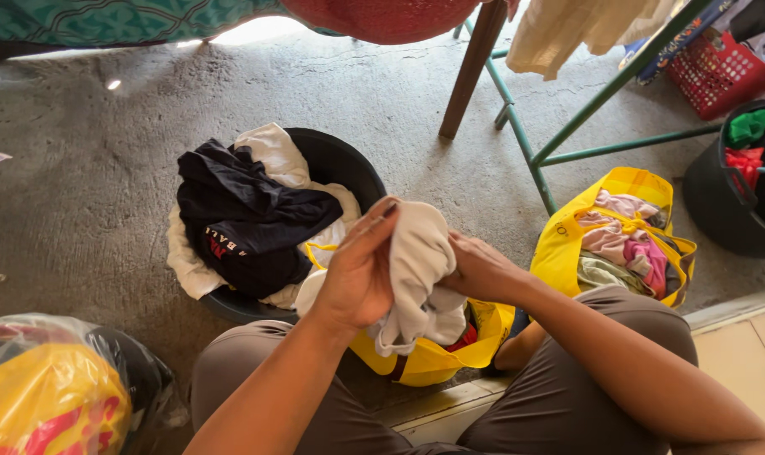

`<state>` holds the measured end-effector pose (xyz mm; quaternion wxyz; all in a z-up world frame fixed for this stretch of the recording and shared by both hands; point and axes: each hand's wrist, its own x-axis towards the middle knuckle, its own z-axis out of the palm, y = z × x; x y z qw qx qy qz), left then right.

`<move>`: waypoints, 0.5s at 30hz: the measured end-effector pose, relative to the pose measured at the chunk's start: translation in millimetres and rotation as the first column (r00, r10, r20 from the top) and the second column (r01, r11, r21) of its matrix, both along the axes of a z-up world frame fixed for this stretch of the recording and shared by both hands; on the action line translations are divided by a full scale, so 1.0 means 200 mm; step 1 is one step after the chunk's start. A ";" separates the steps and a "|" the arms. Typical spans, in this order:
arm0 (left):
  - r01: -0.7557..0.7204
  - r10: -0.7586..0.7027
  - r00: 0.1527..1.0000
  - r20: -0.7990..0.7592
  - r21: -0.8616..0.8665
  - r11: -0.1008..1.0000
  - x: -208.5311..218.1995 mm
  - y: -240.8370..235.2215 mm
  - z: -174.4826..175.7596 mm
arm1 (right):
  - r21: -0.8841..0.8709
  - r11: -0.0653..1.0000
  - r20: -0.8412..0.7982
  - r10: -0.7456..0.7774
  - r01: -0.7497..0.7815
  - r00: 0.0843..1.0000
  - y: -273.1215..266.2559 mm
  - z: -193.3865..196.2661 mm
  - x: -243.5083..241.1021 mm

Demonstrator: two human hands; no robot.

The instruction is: The person sits on the floor and folds various pieces of clothing, including a patterned cloth, a white shirt, a yellow shirt, and a black t-shirt. They place each folded item into a black bucket positioned in front of them.

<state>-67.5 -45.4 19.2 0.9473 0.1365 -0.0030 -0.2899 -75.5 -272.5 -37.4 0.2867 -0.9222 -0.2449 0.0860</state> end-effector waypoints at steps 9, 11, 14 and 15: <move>-0.469 0.413 0.871 0.268 0.199 0.860 0.24 0.29 -0.03 | 0.519 0.718 -0.696 0.039 0.465 0.717 -0.29 0.00 0.06; -0.567 0.392 0.810 0.436 0.413 0.712 0.29 0.27 -0.06 | 0.552 0.575 -0.769 0.072 0.604 0.635 -0.31 0.06 0.05; -0.707 0.124 0.696 0.707 0.646 0.288 0.29 0.15 -0.12 | 0.561 0.412 -0.818 0.145 0.718 0.557 -0.30 0.11 0.04; -0.748 -0.022 0.657 0.753 0.655 0.108 0.28 0.09 -0.13 | 0.575 0.412 -0.810 0.165 0.706 0.563 -0.29 0.12 0.05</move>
